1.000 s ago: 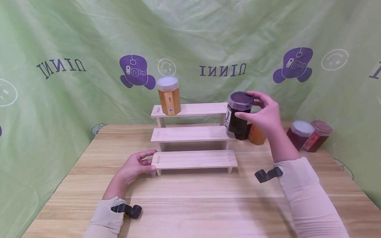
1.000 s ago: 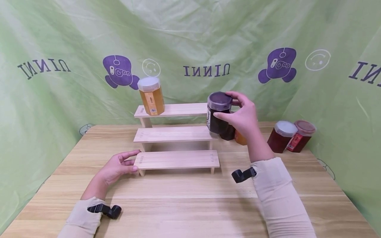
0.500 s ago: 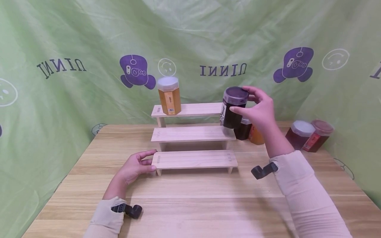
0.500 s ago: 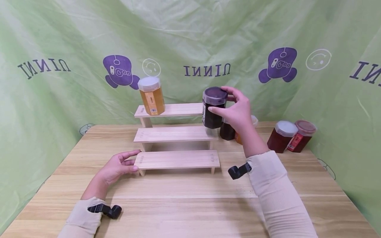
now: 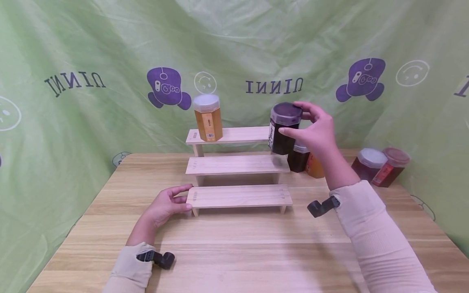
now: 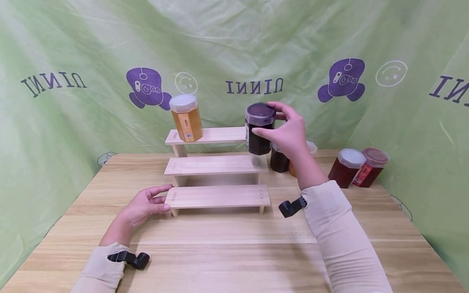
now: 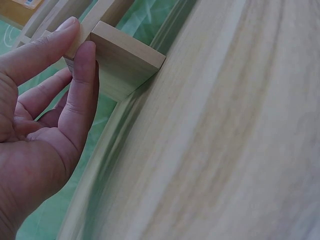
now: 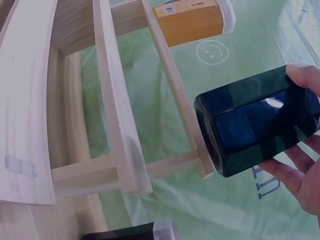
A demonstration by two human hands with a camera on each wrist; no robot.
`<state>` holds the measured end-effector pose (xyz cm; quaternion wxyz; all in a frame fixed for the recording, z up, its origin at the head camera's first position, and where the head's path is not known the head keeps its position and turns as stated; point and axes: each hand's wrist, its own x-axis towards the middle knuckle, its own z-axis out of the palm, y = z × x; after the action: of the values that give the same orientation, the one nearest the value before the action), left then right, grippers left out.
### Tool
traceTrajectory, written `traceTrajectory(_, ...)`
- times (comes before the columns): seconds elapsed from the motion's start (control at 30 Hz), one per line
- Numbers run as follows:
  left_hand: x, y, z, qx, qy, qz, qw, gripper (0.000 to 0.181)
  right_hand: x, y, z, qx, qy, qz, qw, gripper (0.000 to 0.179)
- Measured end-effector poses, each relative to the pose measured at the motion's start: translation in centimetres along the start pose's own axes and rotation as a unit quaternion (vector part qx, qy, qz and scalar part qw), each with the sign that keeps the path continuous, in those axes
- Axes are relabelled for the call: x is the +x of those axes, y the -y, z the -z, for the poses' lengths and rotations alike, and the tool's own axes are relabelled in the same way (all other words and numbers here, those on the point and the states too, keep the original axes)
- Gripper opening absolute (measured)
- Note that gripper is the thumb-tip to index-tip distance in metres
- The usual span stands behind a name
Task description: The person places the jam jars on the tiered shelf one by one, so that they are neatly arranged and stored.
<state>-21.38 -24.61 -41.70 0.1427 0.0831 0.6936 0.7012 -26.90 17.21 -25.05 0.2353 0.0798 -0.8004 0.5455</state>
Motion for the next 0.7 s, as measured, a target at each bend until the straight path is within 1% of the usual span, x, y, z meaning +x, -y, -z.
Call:
traceTrajectory(0.17, 0.0, 0.1, 0.0, -0.002, 0.002, -0.003, 1.0, 0.077, 0.3, 0.2, -0.2, -0.004, -0.005, -0.003, 1.0, 0.072)
traceTrajectory(0.27, 0.1, 0.1, 0.0, -0.002, 0.004, -0.005, 1.0, 0.077, 0.6, 0.2, -0.4, -0.004, -0.004, -0.012, 0.9999, 0.072)
traceTrajectory(0.4, 0.1, 0.1, 0.0, -0.001, 0.004, -0.007, 1.0, 0.077, 1.0, 0.2, -0.7, -0.001, 0.008, -0.019, 0.9998, 0.074)
traceTrajectory(0.7, 0.1, 0.2, 0.1, 0.0, 0.001, -0.008, 1.0, 0.076, 2.4, -0.1, -1.0, 0.002, 0.05, -0.008, 0.9987, 0.071)
